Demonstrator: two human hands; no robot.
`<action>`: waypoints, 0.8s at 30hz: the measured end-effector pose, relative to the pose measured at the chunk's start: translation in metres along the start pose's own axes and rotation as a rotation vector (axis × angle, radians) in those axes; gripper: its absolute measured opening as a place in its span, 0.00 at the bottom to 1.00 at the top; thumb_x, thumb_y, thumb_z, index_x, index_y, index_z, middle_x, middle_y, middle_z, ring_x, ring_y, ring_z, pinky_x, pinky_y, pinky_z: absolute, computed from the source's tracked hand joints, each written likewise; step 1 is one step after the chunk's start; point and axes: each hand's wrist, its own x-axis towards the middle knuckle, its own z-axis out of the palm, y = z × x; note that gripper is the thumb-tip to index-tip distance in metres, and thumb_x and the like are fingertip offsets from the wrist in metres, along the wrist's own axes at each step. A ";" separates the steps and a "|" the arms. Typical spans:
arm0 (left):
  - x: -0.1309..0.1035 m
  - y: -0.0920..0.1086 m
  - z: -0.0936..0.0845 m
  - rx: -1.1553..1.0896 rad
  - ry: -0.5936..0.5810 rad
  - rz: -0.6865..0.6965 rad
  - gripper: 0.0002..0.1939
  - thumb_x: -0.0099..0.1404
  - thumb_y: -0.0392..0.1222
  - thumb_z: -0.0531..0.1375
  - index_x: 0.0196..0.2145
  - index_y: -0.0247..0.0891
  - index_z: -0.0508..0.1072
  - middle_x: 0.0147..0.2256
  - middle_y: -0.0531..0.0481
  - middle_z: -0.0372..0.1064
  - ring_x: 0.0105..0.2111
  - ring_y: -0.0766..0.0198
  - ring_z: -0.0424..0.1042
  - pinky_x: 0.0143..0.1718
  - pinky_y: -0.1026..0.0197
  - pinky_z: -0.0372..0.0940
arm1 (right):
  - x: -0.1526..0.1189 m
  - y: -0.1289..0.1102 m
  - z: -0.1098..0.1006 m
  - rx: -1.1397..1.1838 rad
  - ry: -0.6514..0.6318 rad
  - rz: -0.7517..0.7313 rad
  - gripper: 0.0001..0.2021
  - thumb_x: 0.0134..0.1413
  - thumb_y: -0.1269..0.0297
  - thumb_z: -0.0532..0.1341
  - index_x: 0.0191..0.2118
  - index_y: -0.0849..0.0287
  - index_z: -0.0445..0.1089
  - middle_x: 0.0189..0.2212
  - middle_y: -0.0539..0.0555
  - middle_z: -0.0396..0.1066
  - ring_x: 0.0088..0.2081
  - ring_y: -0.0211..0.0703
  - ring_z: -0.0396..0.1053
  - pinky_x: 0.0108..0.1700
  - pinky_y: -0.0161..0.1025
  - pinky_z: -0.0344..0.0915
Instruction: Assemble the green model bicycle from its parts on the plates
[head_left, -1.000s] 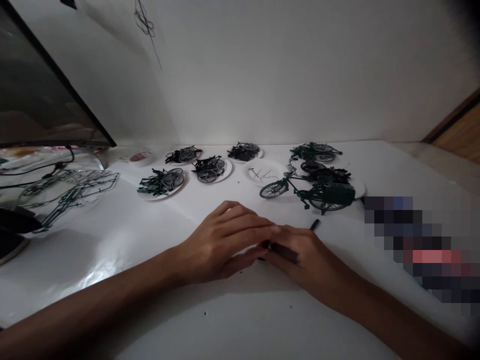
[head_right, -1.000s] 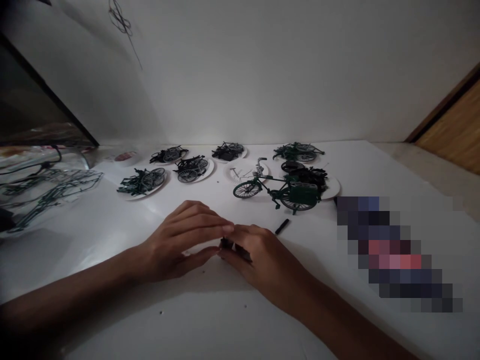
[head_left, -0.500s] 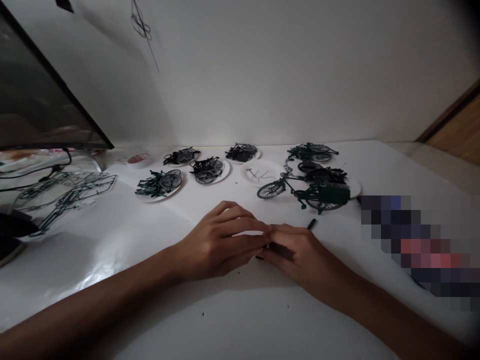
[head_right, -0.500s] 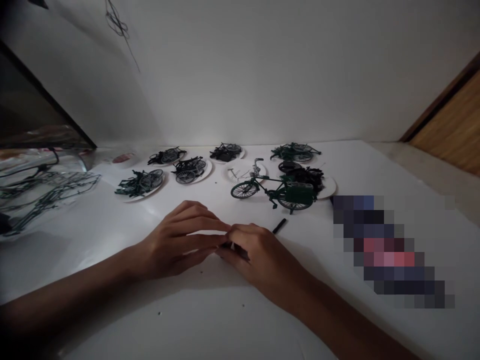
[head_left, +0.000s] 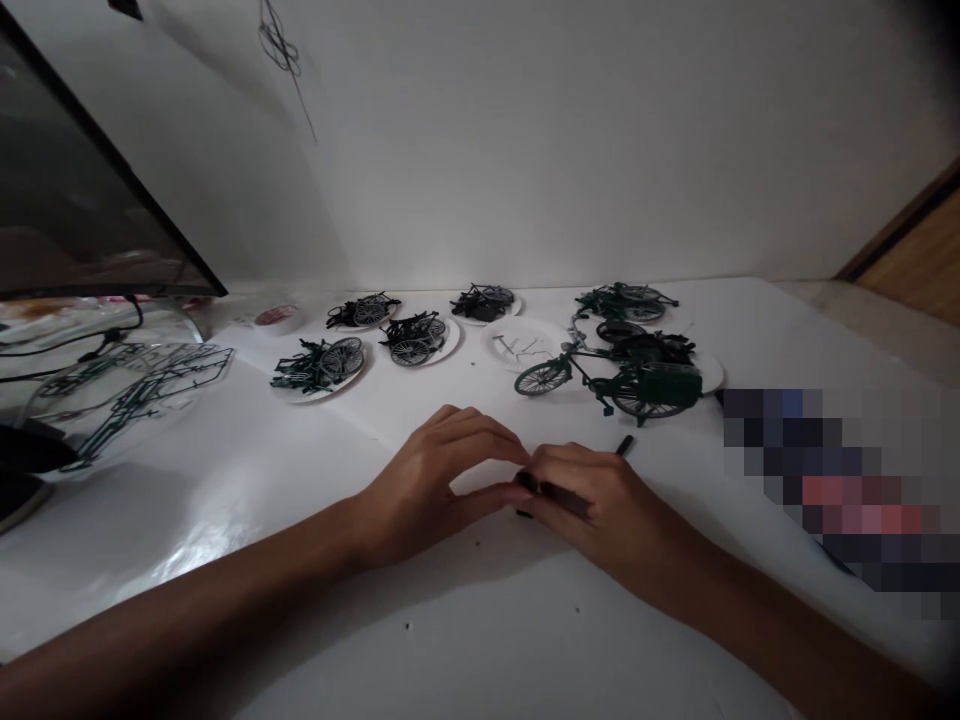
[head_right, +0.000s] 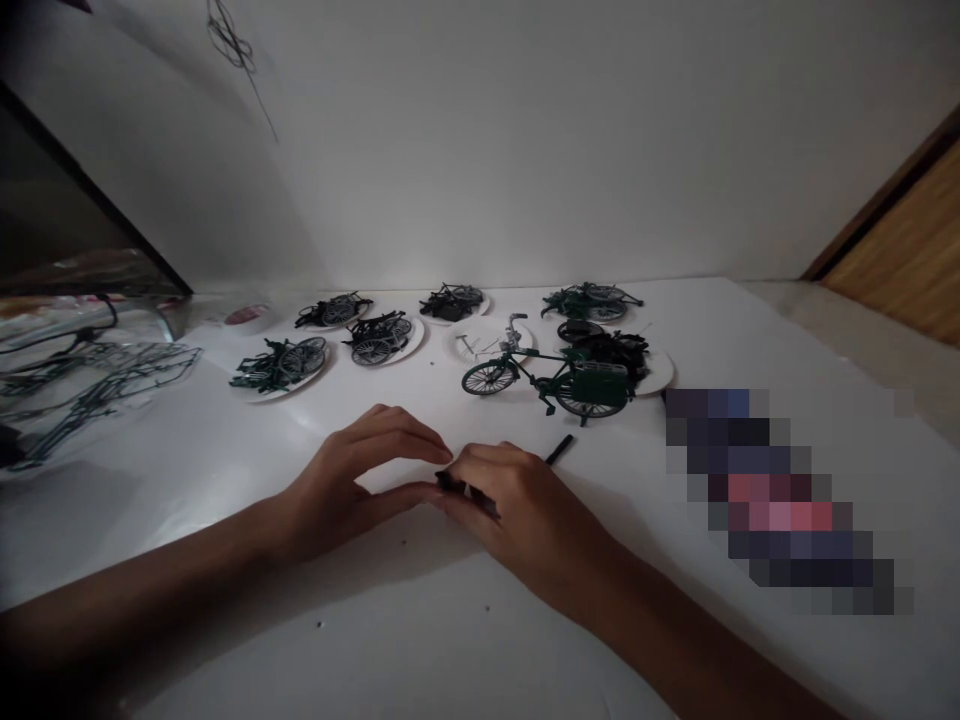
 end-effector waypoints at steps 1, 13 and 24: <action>0.000 0.001 0.001 -0.023 0.005 -0.033 0.09 0.68 0.41 0.65 0.45 0.37 0.74 0.42 0.44 0.77 0.42 0.60 0.75 0.45 0.55 0.65 | 0.000 0.000 0.000 -0.004 0.000 -0.015 0.11 0.68 0.63 0.59 0.31 0.57 0.65 0.30 0.48 0.66 0.34 0.38 0.64 0.38 0.37 0.59; 0.003 0.001 -0.001 -0.507 0.030 -0.392 0.06 0.68 0.38 0.64 0.37 0.33 0.80 0.38 0.43 0.78 0.40 0.61 0.77 0.43 0.59 0.71 | -0.002 -0.002 -0.004 -0.041 0.058 -0.047 0.10 0.69 0.63 0.57 0.33 0.57 0.68 0.32 0.49 0.64 0.35 0.39 0.63 0.38 0.38 0.60; 0.000 -0.006 -0.001 -0.010 0.052 -0.061 0.04 0.68 0.36 0.63 0.41 0.37 0.77 0.39 0.47 0.79 0.40 0.62 0.77 0.48 0.56 0.66 | 0.002 -0.003 -0.004 0.111 0.064 0.028 0.10 0.69 0.62 0.57 0.35 0.56 0.69 0.33 0.50 0.67 0.35 0.38 0.66 0.37 0.37 0.61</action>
